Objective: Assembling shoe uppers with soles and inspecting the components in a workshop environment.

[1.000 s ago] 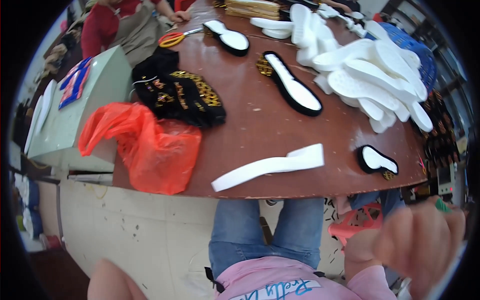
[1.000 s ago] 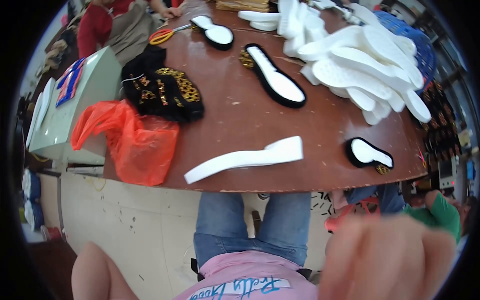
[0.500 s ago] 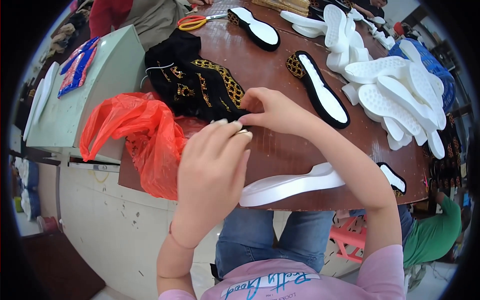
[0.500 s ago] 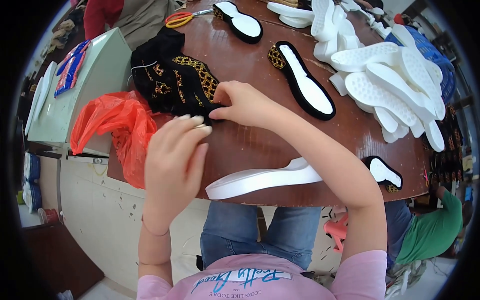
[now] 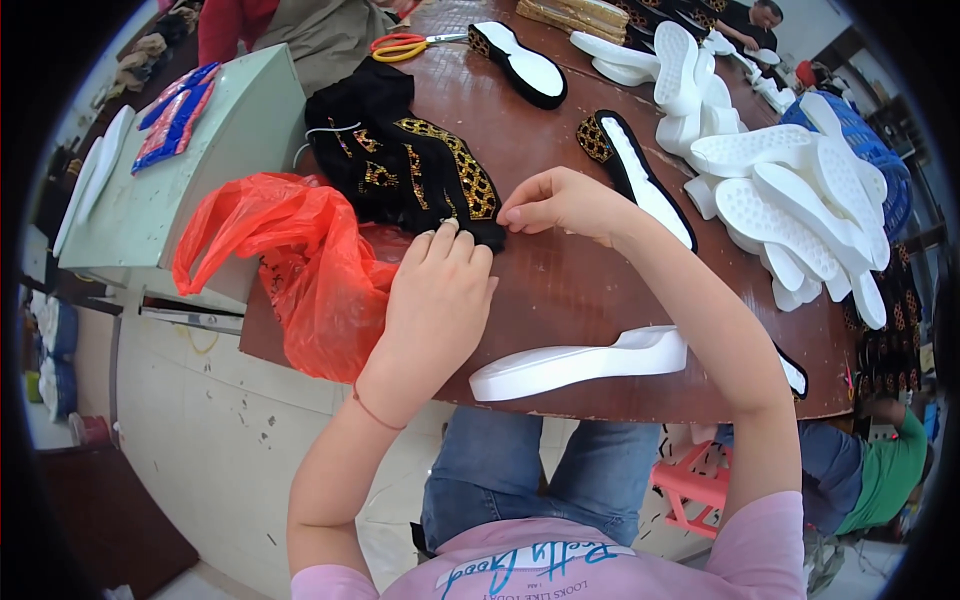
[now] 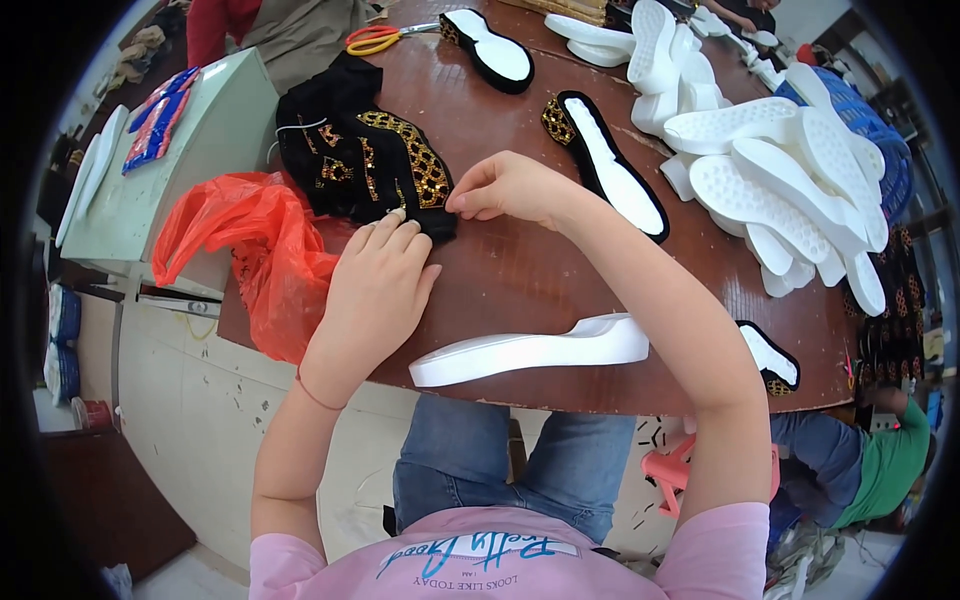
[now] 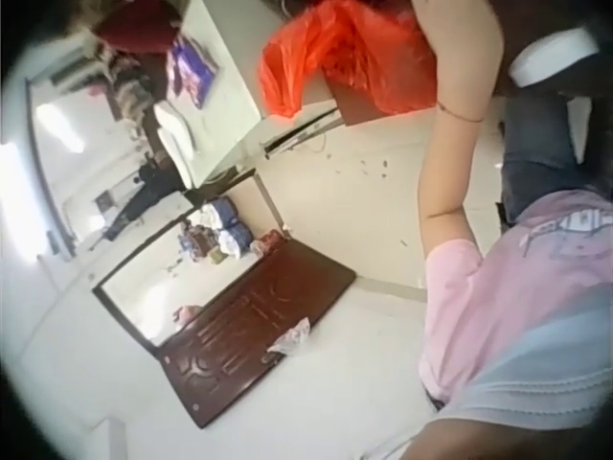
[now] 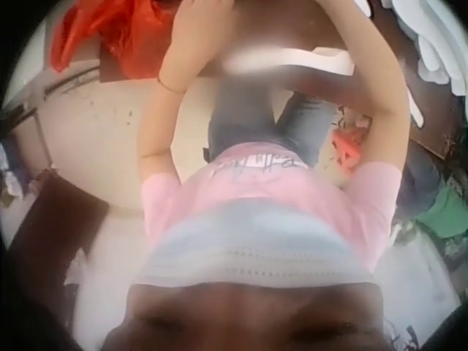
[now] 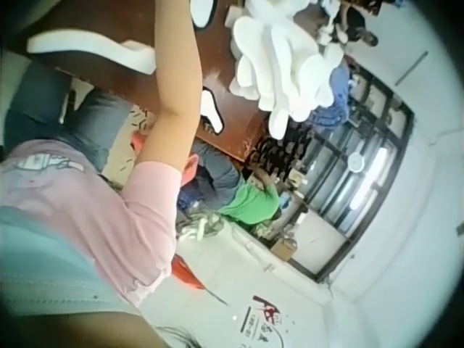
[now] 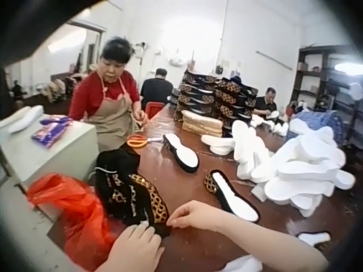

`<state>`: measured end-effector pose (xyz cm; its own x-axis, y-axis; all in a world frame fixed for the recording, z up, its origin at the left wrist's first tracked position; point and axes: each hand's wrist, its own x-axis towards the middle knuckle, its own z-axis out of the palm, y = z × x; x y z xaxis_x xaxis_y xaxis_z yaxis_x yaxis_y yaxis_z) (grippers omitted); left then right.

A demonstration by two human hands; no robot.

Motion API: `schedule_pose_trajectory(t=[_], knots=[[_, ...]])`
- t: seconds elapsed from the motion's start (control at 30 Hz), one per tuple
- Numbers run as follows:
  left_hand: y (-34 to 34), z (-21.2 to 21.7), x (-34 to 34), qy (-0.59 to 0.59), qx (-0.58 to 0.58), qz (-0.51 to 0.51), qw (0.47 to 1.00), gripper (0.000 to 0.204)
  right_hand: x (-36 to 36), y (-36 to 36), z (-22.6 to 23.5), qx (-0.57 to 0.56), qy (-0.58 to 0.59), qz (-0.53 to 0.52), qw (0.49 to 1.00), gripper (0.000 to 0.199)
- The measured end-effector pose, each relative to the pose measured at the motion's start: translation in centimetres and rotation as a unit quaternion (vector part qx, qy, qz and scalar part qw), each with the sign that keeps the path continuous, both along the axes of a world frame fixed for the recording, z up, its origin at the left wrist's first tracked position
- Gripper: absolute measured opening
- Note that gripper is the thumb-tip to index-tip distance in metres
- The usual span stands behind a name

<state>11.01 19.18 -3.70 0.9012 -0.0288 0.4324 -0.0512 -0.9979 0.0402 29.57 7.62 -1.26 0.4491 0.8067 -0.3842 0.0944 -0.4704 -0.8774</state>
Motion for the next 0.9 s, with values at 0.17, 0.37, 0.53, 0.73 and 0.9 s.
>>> schedule_pose_trajectory(t=[0.17,0.37,0.53,0.73,0.9], knots=[[-0.3,0.6,-0.2,0.007,-0.058,-0.012,0.998,0.026,-2.5,0.7,0.8,-0.035,-0.18,0.037,0.982,0.013],[-1.7,-0.2,-0.8,-0.018,-0.043,0.003,0.999,0.041,-2.9,-0.2,0.2,0.013,-0.204,0.041,0.978,0.013],[-0.2,-1.9,-1.9,-0.072,0.044,0.052,0.995,0.042,-3.8,1.2,0.0,0.02,-0.092,-0.003,0.996,0.012],[1.3,-0.7,-2.7,0.001,0.088,0.088,0.992,0.03,-2.8,4.4,-0.8,0.028,-0.102,-0.019,0.994,0.011],[-0.7,-0.1,-1.8,0.008,0.218,0.064,0.974,0.034,0.6,1.9,-0.2,0.047,-0.133,-0.158,0.977,0.012]])
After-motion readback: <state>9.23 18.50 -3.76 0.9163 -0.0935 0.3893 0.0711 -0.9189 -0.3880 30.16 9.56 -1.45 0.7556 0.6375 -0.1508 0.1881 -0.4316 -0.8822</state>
